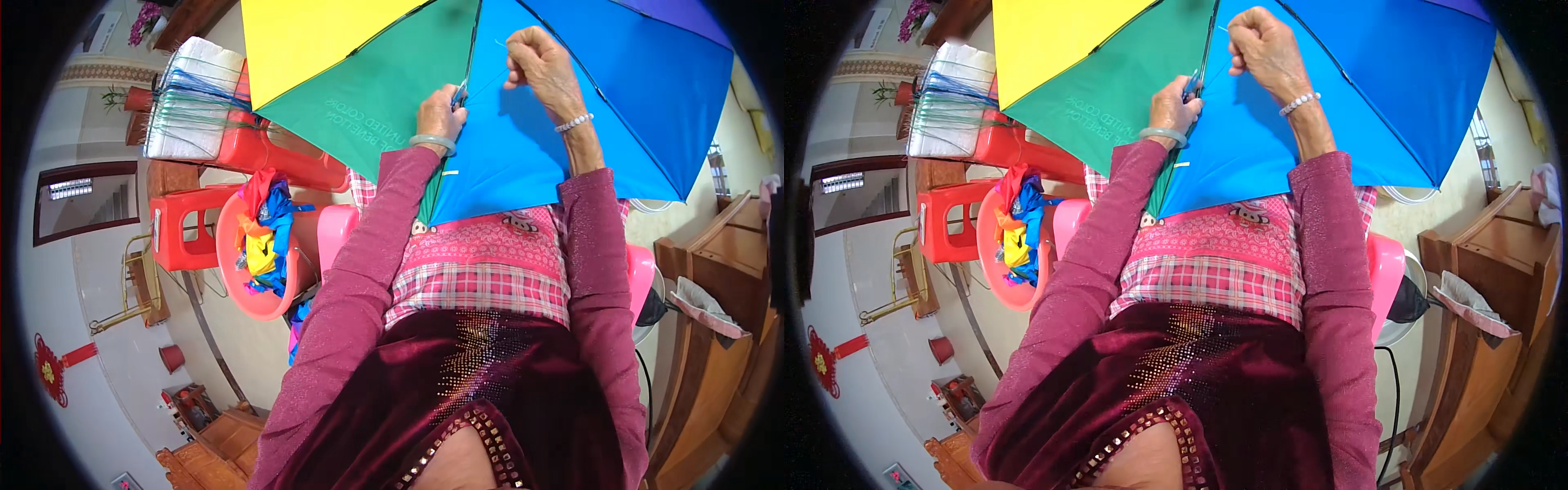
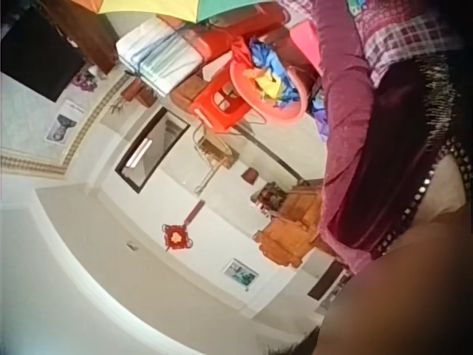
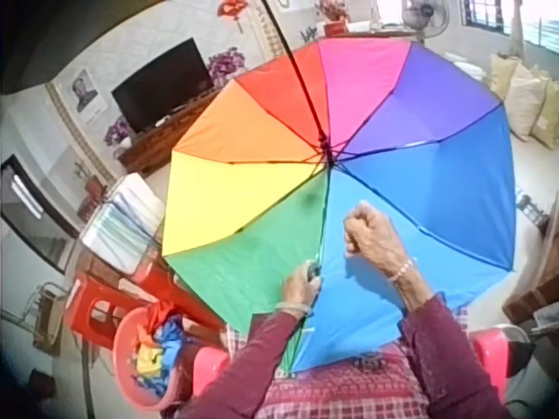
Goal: Attaching umbrella fabric to the metal frame ribs using a small hand tool.
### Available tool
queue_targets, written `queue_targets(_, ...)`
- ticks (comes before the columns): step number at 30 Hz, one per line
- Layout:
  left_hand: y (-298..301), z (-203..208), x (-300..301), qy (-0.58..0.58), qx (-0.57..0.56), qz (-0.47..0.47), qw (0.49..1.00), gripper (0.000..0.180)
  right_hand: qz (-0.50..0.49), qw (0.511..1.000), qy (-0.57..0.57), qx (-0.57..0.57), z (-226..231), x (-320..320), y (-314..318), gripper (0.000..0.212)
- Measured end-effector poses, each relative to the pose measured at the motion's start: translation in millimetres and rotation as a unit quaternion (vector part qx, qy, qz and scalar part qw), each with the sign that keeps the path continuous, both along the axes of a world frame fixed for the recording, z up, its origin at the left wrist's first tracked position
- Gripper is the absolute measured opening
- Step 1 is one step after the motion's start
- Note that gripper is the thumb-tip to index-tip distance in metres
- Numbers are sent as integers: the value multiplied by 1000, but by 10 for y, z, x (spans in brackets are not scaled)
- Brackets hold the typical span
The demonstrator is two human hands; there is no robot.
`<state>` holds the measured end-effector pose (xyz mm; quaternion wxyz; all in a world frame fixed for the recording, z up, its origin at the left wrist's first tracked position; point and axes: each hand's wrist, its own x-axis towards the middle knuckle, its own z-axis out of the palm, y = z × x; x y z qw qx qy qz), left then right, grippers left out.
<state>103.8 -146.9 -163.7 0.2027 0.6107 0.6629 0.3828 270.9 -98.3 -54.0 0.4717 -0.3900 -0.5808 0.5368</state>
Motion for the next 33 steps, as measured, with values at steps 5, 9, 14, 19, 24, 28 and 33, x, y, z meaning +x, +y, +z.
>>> queue_targets(5,-59,-32,-138,167,89,-21,982,11,12,1000,15,-5,221,-89,-23,10)
queue_targets(9,-112,14,-118,116,38,26,992,11,85,948,-293,88,-110,-77,72,8)
queue_targets(14,-20,107,-216,-266,-91,121,952,9,142,876,-388,246,-522,-297,-41,9)
queue_targets(19,-32,208,-260,-523,-72,124,840,10,132,881,-416,185,-608,-582,-188,13)
queue_targets(24,-62,214,-268,-504,-53,135,851,9,90,871,-442,195,-811,-809,-190,13)
queue_targets(28,-54,183,-231,-412,-55,154,896,9,120,967,-164,-151,-892,-802,-149,12)
queue_targets(33,30,-29,-310,-192,-94,146,966,17,36,969,-132,-205,-933,-633,7,8)
